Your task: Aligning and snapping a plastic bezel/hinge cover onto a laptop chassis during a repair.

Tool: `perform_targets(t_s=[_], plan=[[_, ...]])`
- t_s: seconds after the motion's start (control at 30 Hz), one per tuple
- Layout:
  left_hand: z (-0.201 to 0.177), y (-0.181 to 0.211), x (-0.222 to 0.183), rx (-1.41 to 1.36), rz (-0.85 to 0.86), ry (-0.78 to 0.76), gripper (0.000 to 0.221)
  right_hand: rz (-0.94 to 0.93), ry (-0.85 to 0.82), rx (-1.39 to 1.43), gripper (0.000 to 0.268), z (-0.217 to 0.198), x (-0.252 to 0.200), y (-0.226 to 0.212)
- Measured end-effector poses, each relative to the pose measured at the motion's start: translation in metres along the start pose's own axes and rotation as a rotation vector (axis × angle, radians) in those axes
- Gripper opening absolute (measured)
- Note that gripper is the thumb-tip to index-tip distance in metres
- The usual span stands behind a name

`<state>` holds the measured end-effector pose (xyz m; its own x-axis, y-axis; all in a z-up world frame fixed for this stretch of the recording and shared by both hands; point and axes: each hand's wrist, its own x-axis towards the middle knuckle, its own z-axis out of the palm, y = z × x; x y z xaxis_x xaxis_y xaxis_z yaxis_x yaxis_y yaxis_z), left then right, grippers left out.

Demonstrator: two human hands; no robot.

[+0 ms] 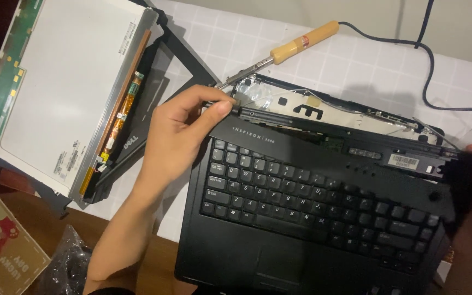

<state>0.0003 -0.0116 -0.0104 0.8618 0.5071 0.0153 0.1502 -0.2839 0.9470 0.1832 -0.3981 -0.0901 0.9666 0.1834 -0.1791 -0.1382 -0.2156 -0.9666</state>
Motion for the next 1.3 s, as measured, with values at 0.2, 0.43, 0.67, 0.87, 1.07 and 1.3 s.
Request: perform_targets(t_s=[0.2, 0.43, 0.67, 0.87, 1.07, 1.3], plan=[[0.005, 0.002, -0.004, -0.013, 0.061, 0.1, 0.016, 0.112, -0.026, 0.116, 0.036, -0.016, 0.012, 0.019], [0.014, 0.006, -0.009, 0.13, 0.118, 0.204, 0.013, -0.002, -0.032, 0.052, 0.034, -0.012, 0.002, 0.011], [0.016, 0.006, -0.009, 0.297, 0.337, 0.216, 0.012, 0.13, 0.036, 0.053, 0.041, -0.017, 0.011, 0.02], [0.012, -0.002, -0.003, 0.238, 0.277, 0.18, 0.007, 0.05, 0.105, 0.017, 0.026, 0.008, -0.007, -0.011], [0.013, -0.008, -0.001, 0.238, 0.256, 0.16, 0.006, -0.358, 0.119, -0.498, 0.009, 0.038, -0.039, -0.06], [0.017, -0.014, -0.005, 0.308, 0.299, 0.182, 0.01, -0.511, -0.097, -0.681, 0.023, 0.036, -0.04, -0.08]])
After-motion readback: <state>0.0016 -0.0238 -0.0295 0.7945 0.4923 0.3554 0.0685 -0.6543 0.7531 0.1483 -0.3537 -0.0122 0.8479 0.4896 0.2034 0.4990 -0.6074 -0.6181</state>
